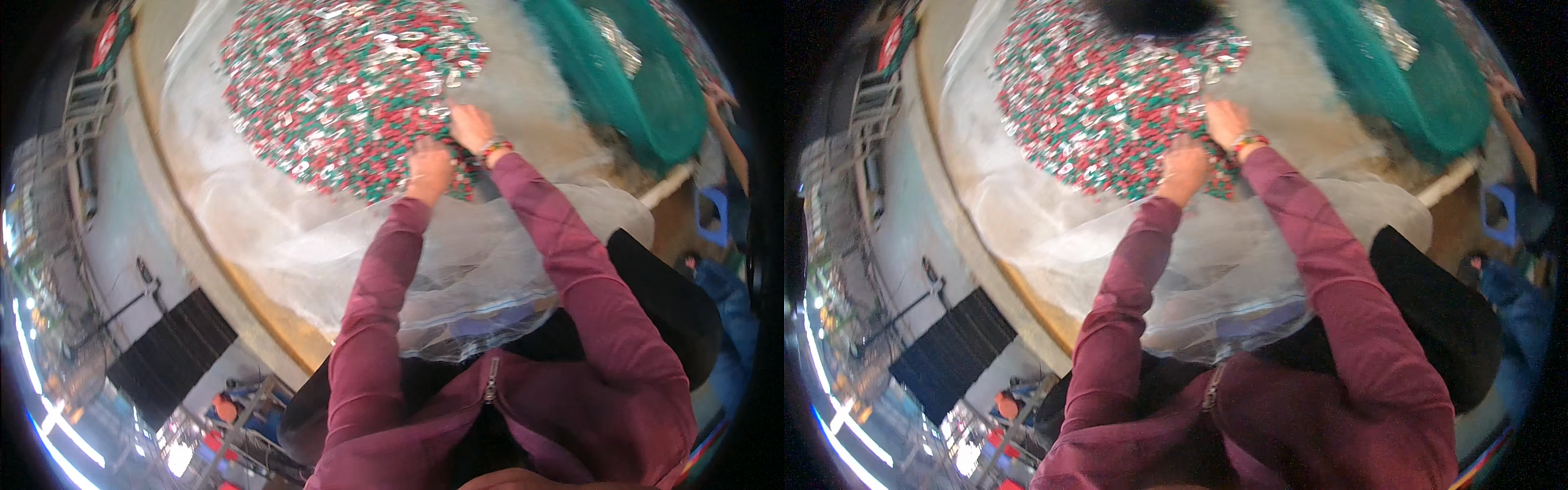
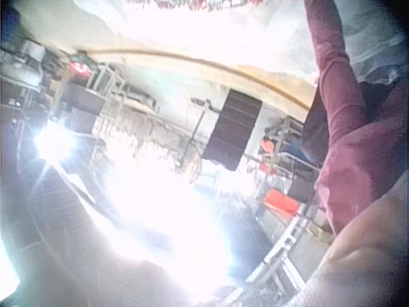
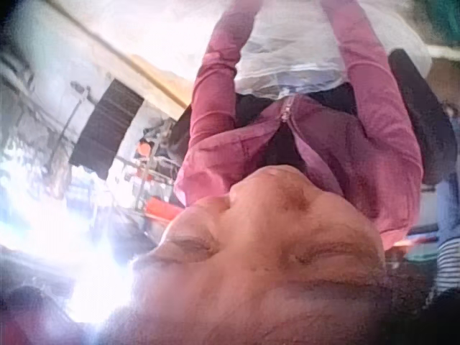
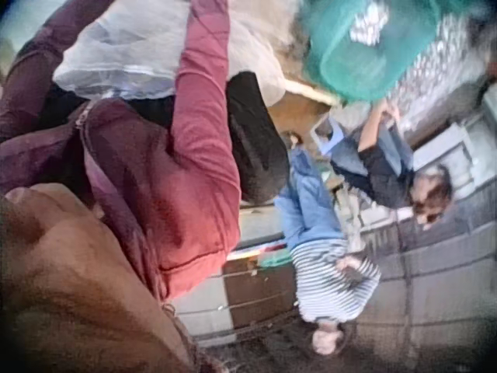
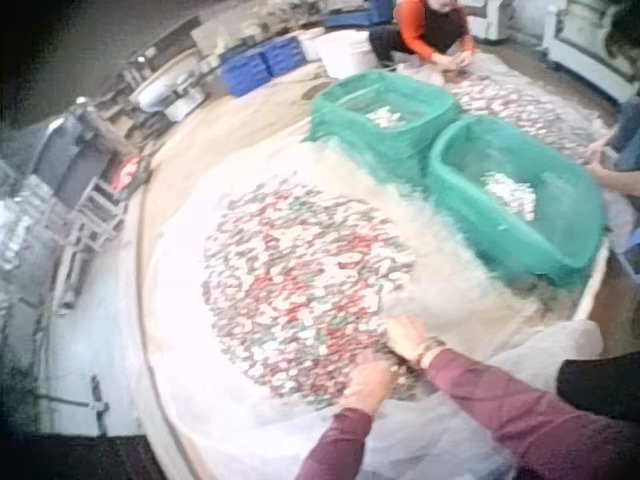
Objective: The person sits on the floor and sorts small red, green, and white plastic pieces by hand, picking them from a large pile on a white sheet and placing selected pieces into a green basket. The person repeatedly picks, inspects, and transfers pieces throughout the clip.
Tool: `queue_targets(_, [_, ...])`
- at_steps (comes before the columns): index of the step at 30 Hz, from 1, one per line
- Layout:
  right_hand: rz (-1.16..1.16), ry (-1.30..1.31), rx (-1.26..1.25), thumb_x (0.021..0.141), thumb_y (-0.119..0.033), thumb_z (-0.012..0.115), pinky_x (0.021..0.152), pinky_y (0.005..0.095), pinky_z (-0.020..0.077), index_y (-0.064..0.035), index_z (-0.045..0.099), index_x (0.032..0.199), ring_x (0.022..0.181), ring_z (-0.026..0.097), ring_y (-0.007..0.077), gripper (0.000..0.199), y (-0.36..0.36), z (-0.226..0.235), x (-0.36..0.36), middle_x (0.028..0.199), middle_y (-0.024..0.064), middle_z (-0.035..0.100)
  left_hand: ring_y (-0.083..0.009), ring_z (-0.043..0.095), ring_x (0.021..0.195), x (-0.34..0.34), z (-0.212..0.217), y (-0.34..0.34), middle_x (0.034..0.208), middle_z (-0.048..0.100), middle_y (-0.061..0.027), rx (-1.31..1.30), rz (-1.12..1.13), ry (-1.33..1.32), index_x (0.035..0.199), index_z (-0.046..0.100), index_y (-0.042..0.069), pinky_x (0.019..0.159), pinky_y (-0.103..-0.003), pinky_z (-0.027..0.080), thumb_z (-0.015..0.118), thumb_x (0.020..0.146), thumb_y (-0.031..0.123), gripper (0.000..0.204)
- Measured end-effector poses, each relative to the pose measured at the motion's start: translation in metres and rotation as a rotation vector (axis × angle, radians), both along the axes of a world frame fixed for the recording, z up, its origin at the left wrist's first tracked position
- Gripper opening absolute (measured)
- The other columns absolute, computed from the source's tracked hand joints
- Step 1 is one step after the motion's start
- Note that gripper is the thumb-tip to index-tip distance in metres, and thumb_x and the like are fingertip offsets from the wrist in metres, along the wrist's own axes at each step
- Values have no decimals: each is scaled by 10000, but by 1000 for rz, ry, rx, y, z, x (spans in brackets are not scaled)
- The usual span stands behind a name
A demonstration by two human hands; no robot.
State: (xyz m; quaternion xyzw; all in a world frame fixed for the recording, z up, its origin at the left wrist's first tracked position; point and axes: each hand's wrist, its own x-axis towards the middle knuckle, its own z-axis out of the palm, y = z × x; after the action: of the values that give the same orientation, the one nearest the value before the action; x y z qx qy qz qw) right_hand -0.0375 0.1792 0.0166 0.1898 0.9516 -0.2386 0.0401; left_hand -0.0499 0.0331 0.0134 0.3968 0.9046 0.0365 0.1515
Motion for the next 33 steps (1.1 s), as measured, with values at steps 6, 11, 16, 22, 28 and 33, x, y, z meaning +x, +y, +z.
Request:
queue_targets(6, [63, -110, -28, 726, -124, 613, 702, 486, 500, -68, 505, 1061, 844, 622, 400, 357, -3, 0, -5, 846, 205, 646, -285, 490, 1061, 10, 11, -20, 1032, 503, -112, 172, -12, 52, 945, 551, 47, 825, -439, 466, 688, 711, 208, 316])
queue_targets(11, [139, -128, -93, 728, -103, 618, 616, 454, 476, -54, 492, 1034, 757, 608, 404, 334, -1, -2, 4, 780, 209, 615, -328, 482, 1031, -26, 21, -84, 1037, 535, -134, 694, 365, 65, 1080, 532, 32, 847, -427, 432, 672, 738, 105, 377])
queue_targets(16, [-135, -79, -774, 753, -87, 590, 528, 343, 450, -51, 511, 1134, 609, 575, 221, 391, 5, 17, 13, 658, 64, 559, -399, 429, 1074, -79, -1, -163, 1094, 517, -236, 416, 1251, 20, 1146, 518, 36, 917, -500, 333, 647, 818, 401, 508])
queue_targets(22, [-407, 523, -2195, 791, -42, 509, 425, 227, 288, 36, 534, 1116, 480, 343, 93, 335, 13, 49, 44, 553, -23, 355, -397, 434, 1059, -54, -21, -89, 1017, 533, -223, 431, 828, -15, 1048, 530, 25, 916, -504, 340, 711, 723, 372, 509])
queue_targets(28, [-451, 209, -1919, 876, -192, 569, 585, 271, 499, 49, 585, 1040, 667, 588, 165, 292, 14, 46, 50, 733, 58, 597, -238, 577, 906, -40, 26, -32, 1001, 534, -143, 904, 829, -1268, 1130, 507, -5, 708, -335, 510, 668, 806, 73, 369])
queue_targets(33, [-441, 119, -1739, 916, -151, 531, 869, 356, 528, 106, 547, 1102, 961, 639, 296, 318, 20, 49, 54, 1045, 213, 620, -157, 592, 806, -47, 69, -32, 936, 558, -66, 989, 845, -1234, 1108, 540, -15, 704, -319, 569, 590, 854, 10, 261])
